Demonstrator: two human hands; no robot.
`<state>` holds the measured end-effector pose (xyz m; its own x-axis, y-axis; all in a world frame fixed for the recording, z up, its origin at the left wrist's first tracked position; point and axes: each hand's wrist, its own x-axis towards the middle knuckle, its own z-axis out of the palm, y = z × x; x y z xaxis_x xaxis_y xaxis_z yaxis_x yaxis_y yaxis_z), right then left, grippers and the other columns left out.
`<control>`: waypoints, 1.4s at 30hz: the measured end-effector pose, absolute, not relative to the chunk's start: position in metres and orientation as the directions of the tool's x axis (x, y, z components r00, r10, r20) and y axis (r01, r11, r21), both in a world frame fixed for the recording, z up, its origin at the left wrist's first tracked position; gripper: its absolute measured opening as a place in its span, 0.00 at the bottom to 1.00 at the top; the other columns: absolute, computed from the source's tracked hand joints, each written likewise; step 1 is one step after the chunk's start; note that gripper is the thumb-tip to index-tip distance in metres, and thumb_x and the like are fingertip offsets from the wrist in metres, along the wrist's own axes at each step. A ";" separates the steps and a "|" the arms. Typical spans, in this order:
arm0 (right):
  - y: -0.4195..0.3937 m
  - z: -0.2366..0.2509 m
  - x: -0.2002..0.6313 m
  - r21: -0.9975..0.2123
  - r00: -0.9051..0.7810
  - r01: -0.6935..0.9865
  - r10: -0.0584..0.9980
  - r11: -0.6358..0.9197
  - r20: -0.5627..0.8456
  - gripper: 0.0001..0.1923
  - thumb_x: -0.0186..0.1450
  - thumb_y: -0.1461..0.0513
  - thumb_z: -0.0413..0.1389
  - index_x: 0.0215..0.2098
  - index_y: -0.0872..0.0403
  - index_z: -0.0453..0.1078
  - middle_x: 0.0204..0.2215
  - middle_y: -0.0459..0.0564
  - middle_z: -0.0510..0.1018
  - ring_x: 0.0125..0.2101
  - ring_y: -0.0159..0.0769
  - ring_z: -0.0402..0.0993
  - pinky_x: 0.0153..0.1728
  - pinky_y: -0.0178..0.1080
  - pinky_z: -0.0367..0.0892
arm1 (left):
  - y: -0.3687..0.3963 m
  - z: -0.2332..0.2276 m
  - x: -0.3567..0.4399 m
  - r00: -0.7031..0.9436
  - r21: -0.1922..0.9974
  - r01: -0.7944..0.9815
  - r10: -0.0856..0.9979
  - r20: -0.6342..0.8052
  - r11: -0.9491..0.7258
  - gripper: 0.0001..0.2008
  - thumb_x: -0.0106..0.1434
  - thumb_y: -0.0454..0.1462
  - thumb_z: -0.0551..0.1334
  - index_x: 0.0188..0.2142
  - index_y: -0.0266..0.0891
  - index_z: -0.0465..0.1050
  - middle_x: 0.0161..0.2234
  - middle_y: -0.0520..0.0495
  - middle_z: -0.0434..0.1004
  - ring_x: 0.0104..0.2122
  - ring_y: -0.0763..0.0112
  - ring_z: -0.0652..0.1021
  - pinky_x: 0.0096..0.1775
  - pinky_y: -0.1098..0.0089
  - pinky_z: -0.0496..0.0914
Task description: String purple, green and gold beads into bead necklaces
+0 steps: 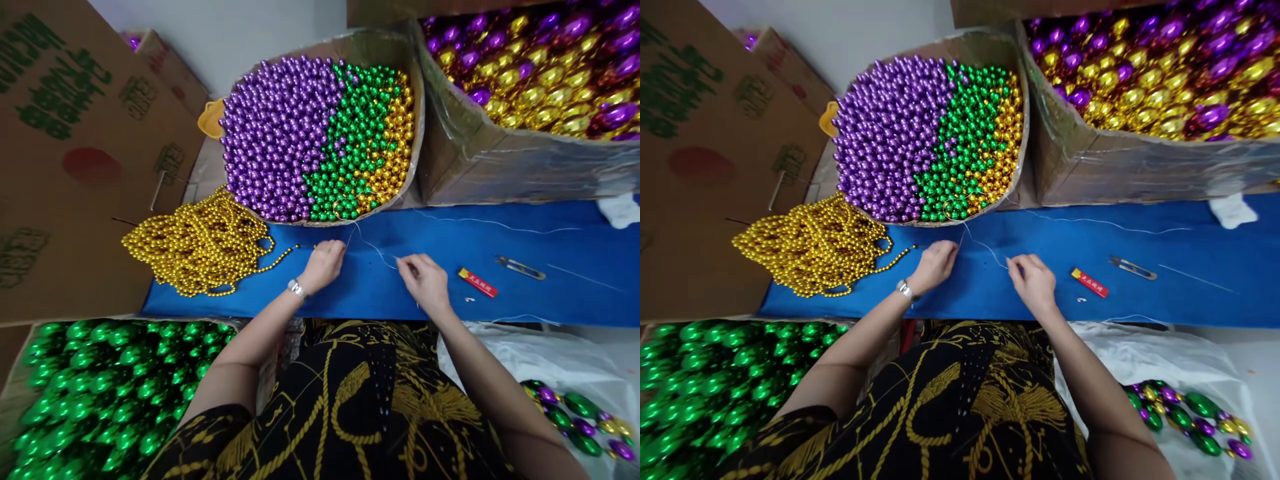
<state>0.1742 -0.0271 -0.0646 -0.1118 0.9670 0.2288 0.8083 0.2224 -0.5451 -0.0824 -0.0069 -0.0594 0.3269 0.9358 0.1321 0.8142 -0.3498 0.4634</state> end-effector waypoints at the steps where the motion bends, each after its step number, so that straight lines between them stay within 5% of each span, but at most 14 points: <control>1: -0.029 -0.059 0.176 -0.599 -0.042 0.770 0.955 0.219 0.295 0.13 0.70 0.55 0.53 0.32 0.53 0.74 0.27 0.46 0.75 0.26 0.30 0.70 0.29 0.33 0.63 | -0.018 -0.053 -0.080 0.284 0.613 0.732 0.951 0.123 -0.297 0.08 0.69 0.35 0.52 0.38 0.37 0.69 0.33 0.44 0.75 0.33 0.68 0.74 0.39 0.66 0.67; 3: -0.034 -0.047 0.175 -0.661 0.056 0.708 0.914 0.246 0.401 0.11 0.69 0.56 0.54 0.33 0.54 0.74 0.26 0.47 0.75 0.25 0.29 0.69 0.30 0.33 0.65 | -0.036 -0.043 -0.072 0.189 0.859 0.497 0.981 0.036 -0.127 0.07 0.68 0.39 0.56 0.36 0.38 0.68 0.30 0.49 0.73 0.29 0.73 0.72 0.34 0.71 0.65; 6: -0.038 -0.034 0.163 -0.678 0.057 0.655 0.873 0.333 0.484 0.08 0.68 0.59 0.56 0.34 0.53 0.74 0.29 0.48 0.76 0.25 0.29 0.69 0.29 0.34 0.67 | -0.046 -0.033 -0.051 0.084 0.990 0.065 0.988 -0.133 0.128 0.11 0.63 0.43 0.63 0.32 0.37 0.68 0.26 0.54 0.68 0.25 0.78 0.68 0.28 0.75 0.63; 10: -0.040 -0.032 0.142 -0.636 -0.038 0.641 0.845 0.431 0.534 0.06 0.67 0.61 0.56 0.34 0.53 0.75 0.29 0.48 0.77 0.25 0.28 0.71 0.30 0.33 0.69 | -0.036 -0.027 -0.027 0.037 0.903 -0.347 0.966 -0.257 0.253 0.15 0.55 0.45 0.70 0.32 0.36 0.71 0.27 0.54 0.70 0.22 0.82 0.65 0.26 0.75 0.64; 18: -0.036 -0.043 0.122 -0.474 -0.138 0.715 0.768 0.515 0.626 0.05 0.67 0.62 0.57 0.34 0.53 0.75 0.30 0.49 0.79 0.29 0.29 0.75 0.32 0.32 0.68 | -0.027 -0.021 -0.015 0.134 0.625 -0.641 0.867 -0.480 0.445 0.14 0.49 0.38 0.74 0.30 0.35 0.74 0.35 0.48 0.79 0.32 0.76 0.76 0.36 0.71 0.71; 25: -0.034 -0.052 0.119 -0.306 -0.206 0.803 0.720 0.511 0.663 0.07 0.67 0.61 0.58 0.31 0.52 0.74 0.28 0.47 0.79 0.27 0.29 0.73 0.32 0.33 0.64 | -0.025 -0.029 -0.018 0.248 0.510 -0.642 0.784 -0.570 0.573 0.14 0.46 0.37 0.74 0.31 0.35 0.75 0.35 0.48 0.79 0.33 0.72 0.77 0.37 0.68 0.71; 29: -0.036 -0.053 0.121 -0.306 -0.221 0.811 0.746 0.498 0.628 0.08 0.68 0.60 0.57 0.32 0.52 0.75 0.29 0.46 0.80 0.27 0.28 0.74 0.32 0.33 0.63 | -0.026 -0.032 -0.018 0.248 0.575 -0.592 0.806 -0.537 0.565 0.15 0.46 0.40 0.74 0.29 0.35 0.73 0.35 0.46 0.79 0.34 0.71 0.76 0.39 0.68 0.70; 35: -0.030 -0.033 0.146 -0.304 -0.318 0.726 0.693 0.617 0.647 0.10 0.67 0.62 0.57 0.46 0.52 0.75 0.39 0.51 0.81 0.38 0.31 0.78 0.40 0.32 0.70 | -0.029 -0.030 -0.024 0.071 0.979 -0.115 0.985 -0.158 0.165 0.13 0.60 0.45 0.65 0.33 0.37 0.72 0.37 0.45 0.79 0.38 0.70 0.75 0.43 0.69 0.67; 38: -0.020 -0.022 0.152 -0.394 -0.491 0.565 0.680 0.725 0.545 0.17 0.71 0.63 0.51 0.57 0.52 0.69 0.51 0.53 0.78 0.48 0.33 0.76 0.48 0.35 0.72 | -0.029 -0.025 -0.030 0.154 0.993 0.117 0.988 -0.017 -0.001 0.12 0.65 0.44 0.61 0.32 0.38 0.69 0.32 0.48 0.76 0.33 0.71 0.74 0.39 0.70 0.66; 42: -0.010 -0.013 0.152 -0.531 -0.542 0.517 0.737 0.671 0.403 0.15 0.72 0.60 0.48 0.52 0.51 0.72 0.40 0.51 0.81 0.39 0.33 0.78 0.43 0.37 0.74 | -0.028 -0.016 -0.038 0.241 0.964 0.240 0.969 0.058 -0.118 0.09 0.67 0.42 0.58 0.33 0.39 0.71 0.30 0.51 0.73 0.30 0.73 0.71 0.36 0.72 0.64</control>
